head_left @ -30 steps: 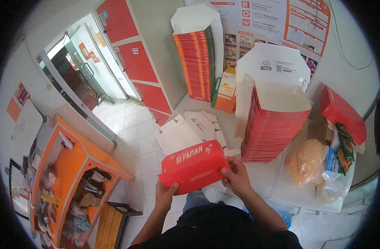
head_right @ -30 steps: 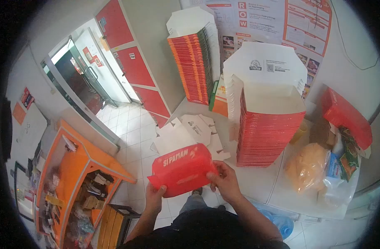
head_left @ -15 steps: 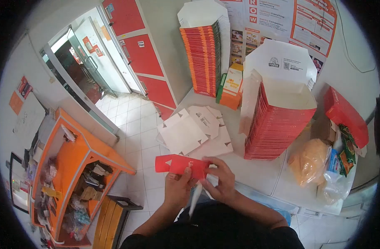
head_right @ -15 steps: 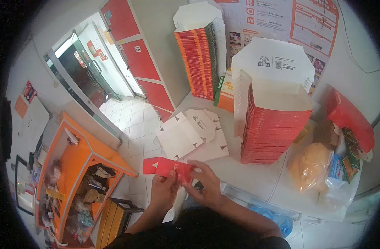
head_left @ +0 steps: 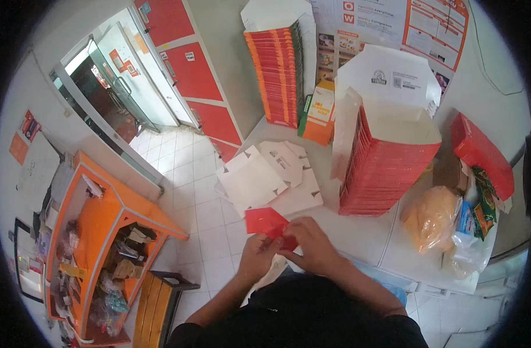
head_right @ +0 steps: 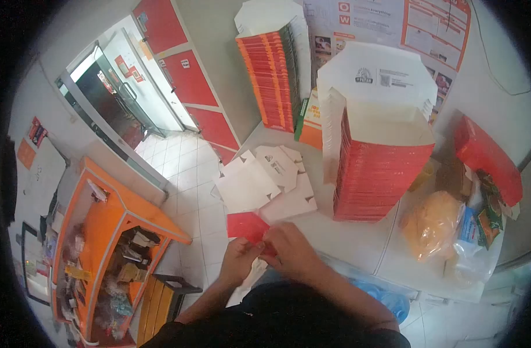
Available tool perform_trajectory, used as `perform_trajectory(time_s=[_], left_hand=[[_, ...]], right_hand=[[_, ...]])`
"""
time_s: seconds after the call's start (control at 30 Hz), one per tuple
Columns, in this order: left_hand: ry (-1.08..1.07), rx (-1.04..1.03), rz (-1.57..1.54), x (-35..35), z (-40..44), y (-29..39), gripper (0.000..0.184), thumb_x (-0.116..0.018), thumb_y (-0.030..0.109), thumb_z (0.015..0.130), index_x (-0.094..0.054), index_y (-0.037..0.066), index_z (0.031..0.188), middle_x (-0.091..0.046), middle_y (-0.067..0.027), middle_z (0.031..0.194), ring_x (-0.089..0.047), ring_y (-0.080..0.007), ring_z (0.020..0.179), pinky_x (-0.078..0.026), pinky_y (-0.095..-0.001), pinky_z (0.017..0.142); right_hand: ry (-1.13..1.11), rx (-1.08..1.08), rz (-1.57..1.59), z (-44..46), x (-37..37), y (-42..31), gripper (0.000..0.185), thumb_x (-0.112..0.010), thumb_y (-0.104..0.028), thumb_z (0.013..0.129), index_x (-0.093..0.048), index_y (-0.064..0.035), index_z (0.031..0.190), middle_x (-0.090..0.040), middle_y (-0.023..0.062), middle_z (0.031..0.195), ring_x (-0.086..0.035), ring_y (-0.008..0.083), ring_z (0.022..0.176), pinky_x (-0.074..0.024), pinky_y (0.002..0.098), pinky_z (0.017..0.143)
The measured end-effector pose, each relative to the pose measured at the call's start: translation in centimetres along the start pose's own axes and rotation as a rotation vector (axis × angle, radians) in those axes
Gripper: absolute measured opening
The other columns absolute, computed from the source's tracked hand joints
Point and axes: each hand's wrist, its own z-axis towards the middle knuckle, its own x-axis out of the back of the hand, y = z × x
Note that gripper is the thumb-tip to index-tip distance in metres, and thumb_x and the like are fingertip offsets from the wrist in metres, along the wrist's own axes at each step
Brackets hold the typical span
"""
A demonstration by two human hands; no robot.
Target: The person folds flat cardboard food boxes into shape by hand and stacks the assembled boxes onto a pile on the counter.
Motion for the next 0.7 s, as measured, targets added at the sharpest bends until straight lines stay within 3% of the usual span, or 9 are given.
perform_trajectory(time_s=[0.07, 0.17, 0.2, 0.3, 0.4, 0.5, 0.57, 0.63, 0.7], left_hand=[[-0.325, 0.028, 0.425, 2.5, -0.5, -1.4, 0.018, -0.069, 0.018, 0.095, -0.069, 0.002, 0.104, -0.068, -0.0229, 0.089, -0.069, -0.0304, 0.087, -0.051, -0.0402, 0.080], [-0.437, -0.073, 0.430, 2.3, -2.1, -2.6, 0.021, -0.069, 0.019, 0.094, -0.067, 0.002, 0.107, -0.069, -0.0249, 0.095, -0.070, -0.0387, 0.088, -0.053, -0.0447, 0.078], [-0.360, -0.111, 0.405, 1.8, -2.6, -2.1, 0.029, -0.068, 0.020, 0.096, -0.063, 0.005, 0.120, -0.071, -0.0244, 0.093, -0.071, -0.0413, 0.087, -0.053, -0.0470, 0.078], [-0.115, 0.246, 0.223, 1.1, -3.3, -0.6, 0.046, -0.068, 0.020, 0.097, -0.050, 0.008, 0.137, -0.074, -0.0226, 0.088, -0.071, -0.0428, 0.086, -0.053, -0.0471, 0.081], [-0.096, 0.212, 0.343, 1.0, -4.2, 1.0, 0.054, -0.070, 0.017, 0.097, -0.044, 0.003, 0.143, -0.075, -0.0202, 0.093, -0.073, -0.0359, 0.083, -0.054, -0.0384, 0.079], [-0.220, 0.233, 0.346, 0.7, -4.7, 0.0, 0.065, -0.073, 0.020, 0.094, -0.035, 0.004, 0.145, -0.075, -0.0168, 0.081, -0.072, -0.0412, 0.088, -0.051, -0.0462, 0.087], [-0.218, 0.174, 0.418, 1.2, -4.8, -0.2, 0.062, -0.074, 0.021, 0.094, -0.040, 0.004, 0.142, -0.076, -0.0172, 0.091, -0.070, -0.0398, 0.097, -0.049, -0.0461, 0.093], [-0.129, -0.027, 0.542, 1.3, -5.2, -1.3, 0.061, -0.077, 0.024, 0.091, -0.044, 0.004, 0.139, -0.072, -0.0202, 0.107, -0.065, -0.0402, 0.110, -0.045, -0.0479, 0.098], [0.045, -0.378, 0.714, 1.1, -5.4, -3.8, 0.065, -0.082, 0.031, 0.087, -0.049, 0.004, 0.136, -0.063, -0.0260, 0.130, -0.056, -0.0424, 0.126, -0.041, -0.0514, 0.104]], right_hand=[[0.012, -0.016, 0.101, 0.8, 2.8, -1.3, 0.060, -0.084, -0.029, 0.082, -0.058, -0.0020, 0.128, -0.054, 0.0208, 0.138, -0.049, 0.0432, 0.131, -0.0397, 0.0520, 0.110], [-0.120, 0.064, -0.092, -0.1, 3.7, -0.1, 0.054, -0.080, -0.030, 0.086, -0.058, -0.0028, 0.127, -0.056, 0.0218, 0.136, -0.051, 0.0425, 0.131, -0.0400, 0.0513, 0.109], [-0.138, -0.029, -0.032, -0.6, 2.6, 0.9, 0.043, -0.073, -0.027, 0.092, -0.059, -0.0035, 0.124, -0.060, 0.0221, 0.127, -0.054, 0.0414, 0.127, -0.0405, 0.0509, 0.108], [0.147, -0.470, 0.384, -2.5, 1.5, 0.0, 0.031, -0.069, -0.023, 0.095, -0.058, -0.0056, 0.118, -0.063, 0.0169, 0.114, -0.059, 0.0381, 0.114, -0.0431, 0.0490, 0.104], [-0.277, -0.188, 0.103, -3.0, 0.5, 0.7, 0.029, -0.069, -0.024, 0.096, -0.059, -0.0058, 0.116, -0.064, 0.0176, 0.110, -0.063, 0.0392, 0.100, -0.0476, 0.0487, 0.096], [-0.507, -0.243, 0.261, -3.1, 2.0, -1.0, 0.027, -0.070, -0.025, 0.095, -0.062, -0.0046, 0.111, -0.066, 0.0198, 0.107, -0.065, 0.0395, 0.093, -0.0507, 0.0475, 0.089], [-0.536, -0.249, 0.316, -2.8, 2.4, -1.3, 0.027, -0.070, -0.026, 0.095, -0.064, -0.0035, 0.109, -0.067, 0.0208, 0.105, -0.066, 0.0405, 0.092, -0.0514, 0.0466, 0.088], [-0.535, -0.250, 0.309, -3.1, 2.1, -1.4, 0.027, -0.070, -0.026, 0.096, -0.066, -0.0026, 0.109, -0.069, 0.0204, 0.102, -0.067, 0.0375, 0.093, -0.0519, 0.0443, 0.087], [-0.493, -0.246, 0.238, -4.0, 0.4, -1.4, 0.027, -0.070, -0.026, 0.097, -0.067, -0.0018, 0.110, -0.071, 0.0186, 0.099, -0.069, 0.0305, 0.095, -0.0522, 0.0406, 0.087]])
